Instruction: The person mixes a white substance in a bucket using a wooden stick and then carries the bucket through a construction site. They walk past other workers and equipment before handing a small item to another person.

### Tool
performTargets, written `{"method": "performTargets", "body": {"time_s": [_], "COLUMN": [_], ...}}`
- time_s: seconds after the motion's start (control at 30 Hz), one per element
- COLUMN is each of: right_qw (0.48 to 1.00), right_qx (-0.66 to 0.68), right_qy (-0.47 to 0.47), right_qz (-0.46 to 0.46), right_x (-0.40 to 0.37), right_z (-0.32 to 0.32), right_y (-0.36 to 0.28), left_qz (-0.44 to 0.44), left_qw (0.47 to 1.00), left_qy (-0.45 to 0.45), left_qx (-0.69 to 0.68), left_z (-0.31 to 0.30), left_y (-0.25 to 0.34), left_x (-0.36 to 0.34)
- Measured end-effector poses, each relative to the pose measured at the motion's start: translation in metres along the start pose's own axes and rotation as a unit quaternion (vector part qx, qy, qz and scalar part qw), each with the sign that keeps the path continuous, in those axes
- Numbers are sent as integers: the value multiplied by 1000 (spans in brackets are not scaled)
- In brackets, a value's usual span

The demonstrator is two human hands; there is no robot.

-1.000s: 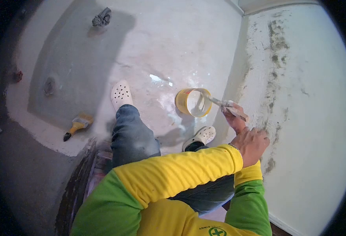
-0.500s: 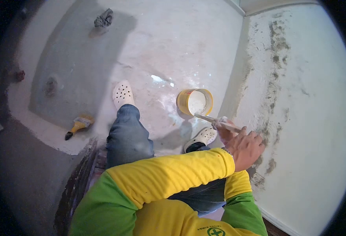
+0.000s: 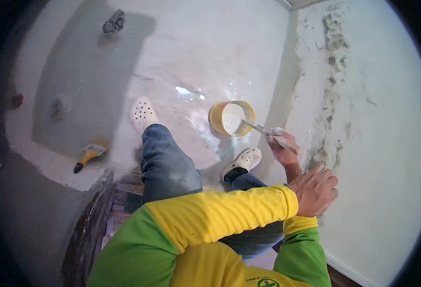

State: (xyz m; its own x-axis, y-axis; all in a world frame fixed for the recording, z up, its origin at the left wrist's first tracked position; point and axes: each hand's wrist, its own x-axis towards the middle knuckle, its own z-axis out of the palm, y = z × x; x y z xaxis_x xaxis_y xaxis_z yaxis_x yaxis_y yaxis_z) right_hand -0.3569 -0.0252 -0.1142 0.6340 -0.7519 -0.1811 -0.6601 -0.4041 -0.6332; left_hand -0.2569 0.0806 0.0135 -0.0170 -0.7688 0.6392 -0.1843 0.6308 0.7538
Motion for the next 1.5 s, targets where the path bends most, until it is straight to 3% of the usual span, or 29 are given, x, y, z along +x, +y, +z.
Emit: {"method": "performTargets", "body": {"time_s": [0.03, 0.07, 0.1, 0.17, 0.2, 0.27, 0.3, 0.37, 0.4, 0.43, 0.5, 0.53, 0.57, 0.63, 0.7, 0.77, 0.83, 0.9, 0.93, 1.0, 1.03, 1.1, 1.17, 1.23, 1.37, 1.43, 1.5], "right_qw": [991, 984, 990, 996, 995, 956, 955, 991, 995, 995, 977, 952, 951, 907, 936, 923, 910, 925, 925, 972, 972, 988, 989, 997, 960, 988, 985], "right_qx": [-127, -168, -93, 88, 90, 284, 285, 129, -73, -75, 196, 303, 303, 363, 312, 258, 270, 286, 287, 183, 185, 107, 63, 13, 223, 80, 172], "right_qy": [-48, -57, -92, -28, -28, 27, 28, -13, -70, -71, -35, -34, -32, 114, 96, 217, 255, 233, 233, 115, 113, -85, -91, 22, 169, 104, 6], "right_qz": [-23, -26, -47, 20, 22, 72, 74, 45, 4, 2, 76, 42, 40, 180, 129, 184, 182, 94, 93, -87, -86, 72, 98, 72, 36, -79, 0], "right_x": [3, -1, -4, -10, -7, 1, 2, 2, 1, -4, -11, -9, -5, 5, 9, 19, 39, 55, 57, 53, 46, 29, 29, 31, 52, 46, 33], "right_z": [-5, -3, 3, 26, 26, 20, 17, 7, 1, 9, 23, 32, 28, 19, 9, 7, 20, 38, 45, 58, 57, 42, 19, 9, 37, 56, 58], "right_y": [10, -6, -5, -10, -14, -22, -10, 20, -12, -19, -24, 5, -3, -28, 3, 26, 14, 8, 5, 0, 1, 10, 25, 43, 22, 40, 16], "left_qz": [2, -5, -14, -24, -31, -35, -37, -41, -43, -43, -39, -37, -45, -53, -63, -66, -66, -54, -53, -45, -48, -39, -46, -53, -41, -37, -38], "left_qw": [1000, 1000, 999, 999, 998, 998, 997, 997, 996, 996, 998, 998, 998, 997, 996, 996, 996, 998, 998, 999, 998, 999, 998, 998, 999, 999, 999], "left_qy": [0, 10, 22, 21, 14, 29, 47, 40, 34, 36, 14, 14, 19, 22, 12, 10, 8, 11, 11, -17, -17, -5, -10, -14, 19, 17, 15], "left_qx": [-4, -17, -28, -35, -48, -50, -51, -60, -65, -64, -53, -51, -50, -51, -59, -57, -54, -40, -39, -24, -24, -21, -28, -35, -30, -30, -27], "left_z": [1, 1, -1, -10, -13, -14, -14, -14, -16, -18, -22, -23, -22, -23, -26, -27, -29, -30, -30, -29, -29, -32, -31, -29, -28, -26, -26], "left_y": [-2, -4, -8, -12, -12, -11, -11, -11, -11, -12, -14, -15, -16, -15, -13, -14, -14, -15, -15, -15, -15, -15, -18, -20, -20, -20, -21], "left_x": [4, 8, 11, 21, 23, 25, 26, 23, 23, 23, 23, 23, 23, 21, 19, 20, 22, 22, 22, 20, 18, 17, 21, 22, 19, 18, 16]}}
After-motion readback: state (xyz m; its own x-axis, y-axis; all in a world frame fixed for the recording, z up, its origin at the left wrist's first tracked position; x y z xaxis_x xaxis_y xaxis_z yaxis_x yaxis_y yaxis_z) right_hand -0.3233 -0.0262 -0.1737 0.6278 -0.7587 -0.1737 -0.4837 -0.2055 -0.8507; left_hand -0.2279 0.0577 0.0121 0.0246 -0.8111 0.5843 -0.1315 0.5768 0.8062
